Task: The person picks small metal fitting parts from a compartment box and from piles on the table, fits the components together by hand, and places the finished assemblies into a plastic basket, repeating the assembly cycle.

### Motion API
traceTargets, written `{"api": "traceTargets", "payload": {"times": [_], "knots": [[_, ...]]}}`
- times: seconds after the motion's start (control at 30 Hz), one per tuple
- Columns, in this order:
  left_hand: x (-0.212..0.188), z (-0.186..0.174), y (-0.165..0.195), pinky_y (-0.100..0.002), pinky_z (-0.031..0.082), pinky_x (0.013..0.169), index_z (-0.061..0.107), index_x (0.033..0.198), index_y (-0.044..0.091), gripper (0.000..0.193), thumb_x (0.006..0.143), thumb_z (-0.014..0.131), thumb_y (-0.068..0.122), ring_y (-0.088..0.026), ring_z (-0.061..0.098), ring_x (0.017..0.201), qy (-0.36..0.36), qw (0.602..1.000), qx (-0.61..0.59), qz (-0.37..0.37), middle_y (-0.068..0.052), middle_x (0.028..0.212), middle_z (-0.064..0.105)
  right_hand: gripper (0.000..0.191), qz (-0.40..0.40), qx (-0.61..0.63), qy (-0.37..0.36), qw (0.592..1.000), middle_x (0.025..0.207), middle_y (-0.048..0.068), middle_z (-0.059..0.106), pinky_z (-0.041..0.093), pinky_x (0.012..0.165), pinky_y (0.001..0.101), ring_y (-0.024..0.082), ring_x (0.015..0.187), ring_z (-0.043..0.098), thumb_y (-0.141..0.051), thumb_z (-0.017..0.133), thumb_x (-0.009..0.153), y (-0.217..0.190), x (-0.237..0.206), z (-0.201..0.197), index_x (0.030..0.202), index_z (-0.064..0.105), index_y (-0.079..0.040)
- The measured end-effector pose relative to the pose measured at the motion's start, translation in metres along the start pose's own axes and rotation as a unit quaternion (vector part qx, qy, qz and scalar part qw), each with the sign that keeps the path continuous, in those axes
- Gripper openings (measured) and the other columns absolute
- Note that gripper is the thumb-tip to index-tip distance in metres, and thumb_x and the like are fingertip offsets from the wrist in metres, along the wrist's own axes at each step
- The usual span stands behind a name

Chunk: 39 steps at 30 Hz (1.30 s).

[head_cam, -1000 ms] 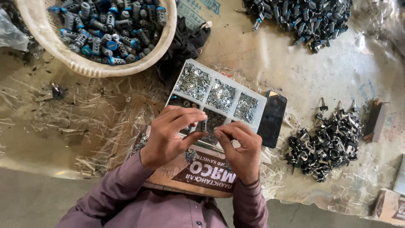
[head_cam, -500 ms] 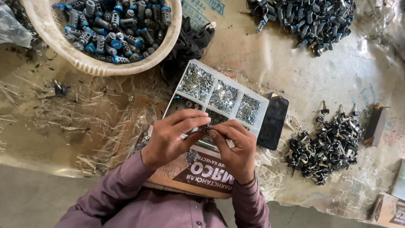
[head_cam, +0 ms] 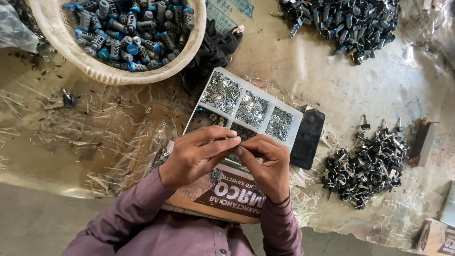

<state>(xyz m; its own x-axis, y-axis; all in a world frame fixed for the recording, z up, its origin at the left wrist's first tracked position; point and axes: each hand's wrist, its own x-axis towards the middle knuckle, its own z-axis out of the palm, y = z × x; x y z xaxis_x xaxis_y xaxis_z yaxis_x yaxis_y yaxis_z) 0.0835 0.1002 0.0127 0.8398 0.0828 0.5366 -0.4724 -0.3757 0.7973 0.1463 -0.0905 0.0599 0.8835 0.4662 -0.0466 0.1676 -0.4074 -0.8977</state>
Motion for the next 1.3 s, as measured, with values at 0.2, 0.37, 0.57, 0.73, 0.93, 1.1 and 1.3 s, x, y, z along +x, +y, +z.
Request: {"api": "traceTargets", "payload": {"times": [0.2, 0.37, 0.57, 0.73, 0.93, 1.1, 1.3], "knots": [[-0.002, -0.001, -0.001, -0.032, 0.063, 0.085, 0.073, 0.122, 0.011, 0.037, 0.087, 0.081, 0.004, -0.024, 0.075, 0.105, 0.002, 1.000, -0.005, -0.007, -0.007, 0.121, 0.070, 0.006, -0.037, -0.014, -0.007, 0.999, 0.082, 0.005, 0.073, 0.051, 0.061, 0.0232, 0.010, 0.070, 0.067, 0.000, 0.078, 0.085, 0.015, -0.001, -0.002, 0.091, 0.077, 0.002], [-0.003, -0.001, -0.001, -0.031, 0.064, 0.082, 0.072, 0.123, 0.013, 0.040, 0.085, 0.085, 0.012, -0.022, 0.076, 0.102, 0.037, 0.998, -0.006, -0.054, -0.007, 0.121, 0.071, 0.004, 0.031, 0.184, 0.012, 0.982, 0.087, 0.005, 0.070, 0.054, 0.066, 0.0246, 0.011, 0.073, 0.067, 0.001, 0.070, 0.095, 0.015, -0.001, -0.005, 0.094, 0.074, 0.002], [-0.002, -0.001, 0.000, -0.031, 0.063, 0.081, 0.071, 0.120, 0.010, 0.039, 0.085, 0.088, 0.014, -0.022, 0.076, 0.099, 0.036, 0.999, 0.006, -0.038, -0.008, 0.117, 0.072, 0.006, -0.143, -0.057, 0.106, 0.982, 0.090, 0.005, 0.072, 0.054, 0.068, 0.0240, 0.012, 0.076, 0.068, -0.003, 0.074, 0.095, 0.008, -0.010, 0.015, 0.094, 0.073, 0.003], [-0.004, -0.001, -0.001, -0.032, 0.063, 0.081, 0.071, 0.120, 0.010, 0.039, 0.085, 0.088, 0.014, -0.022, 0.076, 0.099, 0.033, 0.999, -0.004, -0.036, -0.008, 0.116, 0.072, 0.010, -0.051, 0.074, 0.052, 0.995, 0.087, 0.006, 0.070, 0.052, 0.067, 0.0233, 0.011, 0.075, 0.065, -0.003, 0.070, 0.099, 0.011, -0.009, 0.016, 0.091, 0.072, 0.004], [-0.005, -0.001, -0.001, -0.032, 0.063, 0.080, 0.071, 0.118, 0.010, 0.039, 0.084, 0.088, 0.015, -0.022, 0.076, 0.099, 0.039, 0.999, -0.007, -0.038, -0.007, 0.115, 0.072, 0.013, -0.013, 0.137, 0.032, 0.990, 0.089, 0.008, 0.069, 0.053, 0.068, 0.0240, 0.010, 0.077, 0.065, -0.004, 0.066, 0.101, 0.014, -0.010, 0.017, 0.094, 0.072, 0.005], [-0.005, -0.001, 0.000, -0.032, 0.062, 0.081, 0.071, 0.118, 0.010, 0.039, 0.084, 0.088, 0.016, -0.022, 0.076, 0.099, 0.035, 0.999, -0.008, -0.039, -0.007, 0.115, 0.072, 0.013, -0.049, 0.079, 0.062, 0.994, 0.088, 0.007, 0.069, 0.053, 0.066, 0.0238, 0.010, 0.074, 0.066, -0.004, 0.065, 0.101, 0.012, -0.012, 0.021, 0.092, 0.070, 0.004], [-0.003, -0.003, 0.001, -0.032, 0.062, 0.081, 0.071, 0.118, 0.010, 0.041, 0.083, 0.089, 0.019, -0.022, 0.075, 0.099, 0.032, 0.999, -0.009, -0.029, -0.007, 0.115, 0.072, 0.012, -0.080, 0.029, 0.088, 0.992, 0.084, 0.008, 0.068, 0.048, 0.065, 0.0239, 0.011, 0.073, 0.062, -0.003, 0.068, 0.099, 0.011, -0.012, 0.022, 0.090, 0.069, 0.004]]}}
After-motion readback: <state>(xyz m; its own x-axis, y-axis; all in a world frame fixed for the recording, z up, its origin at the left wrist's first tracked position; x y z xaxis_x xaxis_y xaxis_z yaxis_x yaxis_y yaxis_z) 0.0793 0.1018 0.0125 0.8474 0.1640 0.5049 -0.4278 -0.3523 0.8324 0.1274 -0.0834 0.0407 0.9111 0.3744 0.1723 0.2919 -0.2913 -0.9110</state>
